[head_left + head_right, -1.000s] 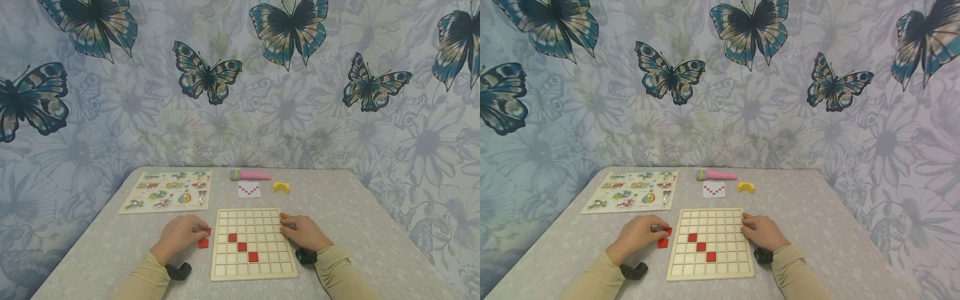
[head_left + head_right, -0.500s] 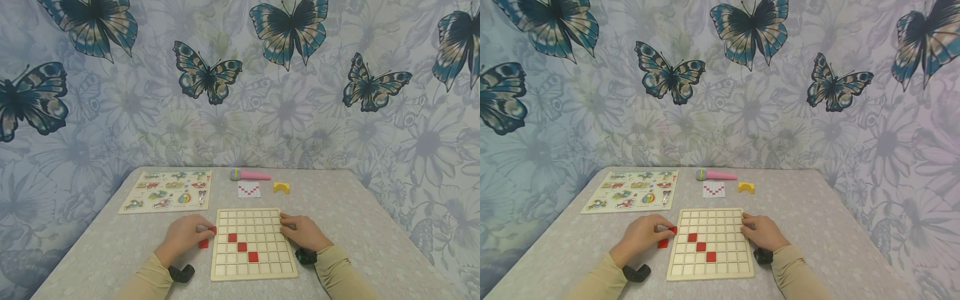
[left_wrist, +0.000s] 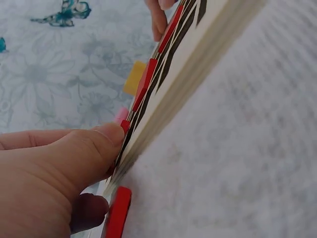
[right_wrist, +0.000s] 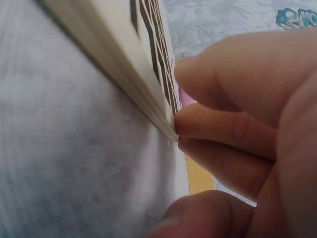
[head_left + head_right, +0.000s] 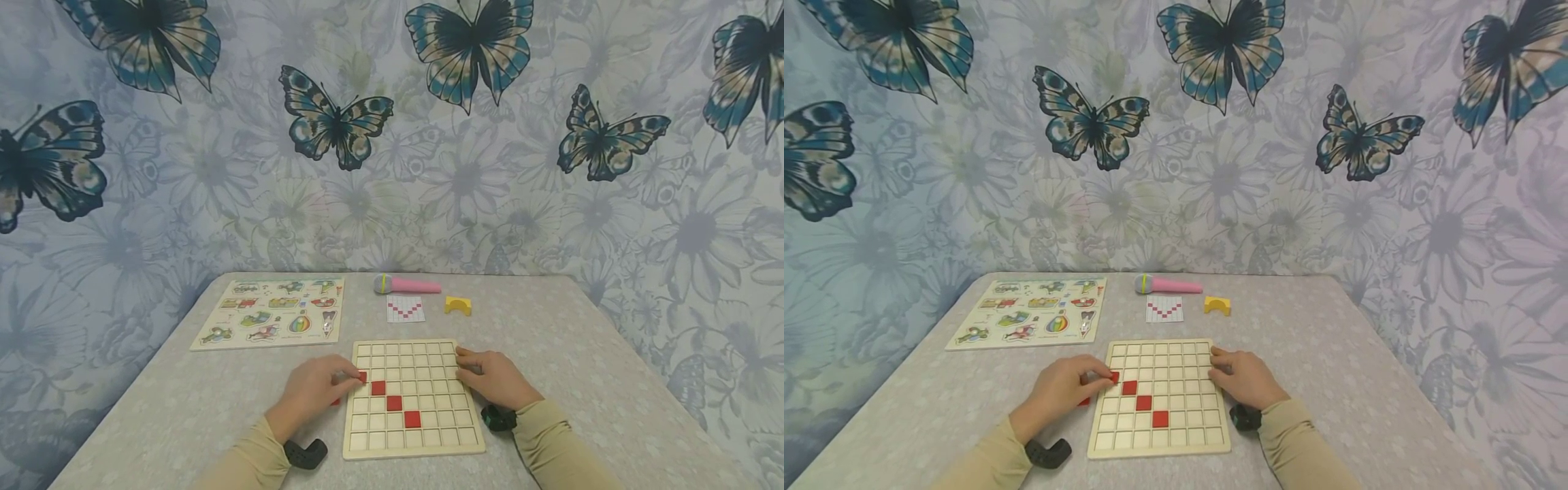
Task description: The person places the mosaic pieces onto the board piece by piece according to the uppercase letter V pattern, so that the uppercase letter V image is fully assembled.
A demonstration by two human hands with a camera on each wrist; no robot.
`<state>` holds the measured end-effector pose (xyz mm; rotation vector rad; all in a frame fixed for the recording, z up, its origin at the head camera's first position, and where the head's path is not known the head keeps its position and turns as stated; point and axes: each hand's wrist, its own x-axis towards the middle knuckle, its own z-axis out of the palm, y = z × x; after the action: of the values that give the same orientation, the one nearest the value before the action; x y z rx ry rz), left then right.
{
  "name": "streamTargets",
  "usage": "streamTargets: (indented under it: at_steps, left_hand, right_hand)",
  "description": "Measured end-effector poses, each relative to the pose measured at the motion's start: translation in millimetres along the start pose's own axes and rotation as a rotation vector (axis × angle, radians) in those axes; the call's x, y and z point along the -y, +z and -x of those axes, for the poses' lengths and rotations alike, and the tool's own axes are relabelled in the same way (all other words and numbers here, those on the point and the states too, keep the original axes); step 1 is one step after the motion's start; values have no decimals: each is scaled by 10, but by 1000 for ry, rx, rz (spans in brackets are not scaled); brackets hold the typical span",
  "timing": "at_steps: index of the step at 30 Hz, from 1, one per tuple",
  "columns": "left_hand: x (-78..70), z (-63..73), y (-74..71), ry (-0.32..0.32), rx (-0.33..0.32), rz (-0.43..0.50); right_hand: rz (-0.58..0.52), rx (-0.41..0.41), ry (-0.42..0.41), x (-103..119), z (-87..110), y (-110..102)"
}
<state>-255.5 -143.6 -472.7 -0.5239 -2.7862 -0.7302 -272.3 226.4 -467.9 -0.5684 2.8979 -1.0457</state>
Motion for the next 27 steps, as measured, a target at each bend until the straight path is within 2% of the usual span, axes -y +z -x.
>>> streamTargets:
  at_steps: [6, 18, 27]
  left_hand:
    - [13, 20, 21, 50, 11, -28]
    - [-28, 13, 27, 72, -25, -73]
    - [-45, 3, 27, 24, -31, -54]
  right_hand:
    - [5, 0, -4, 3, 0, 1]
    - [-3, 0, 15, -2, -7, 13]
    - [11, -6, 38, 25, -4, 10]
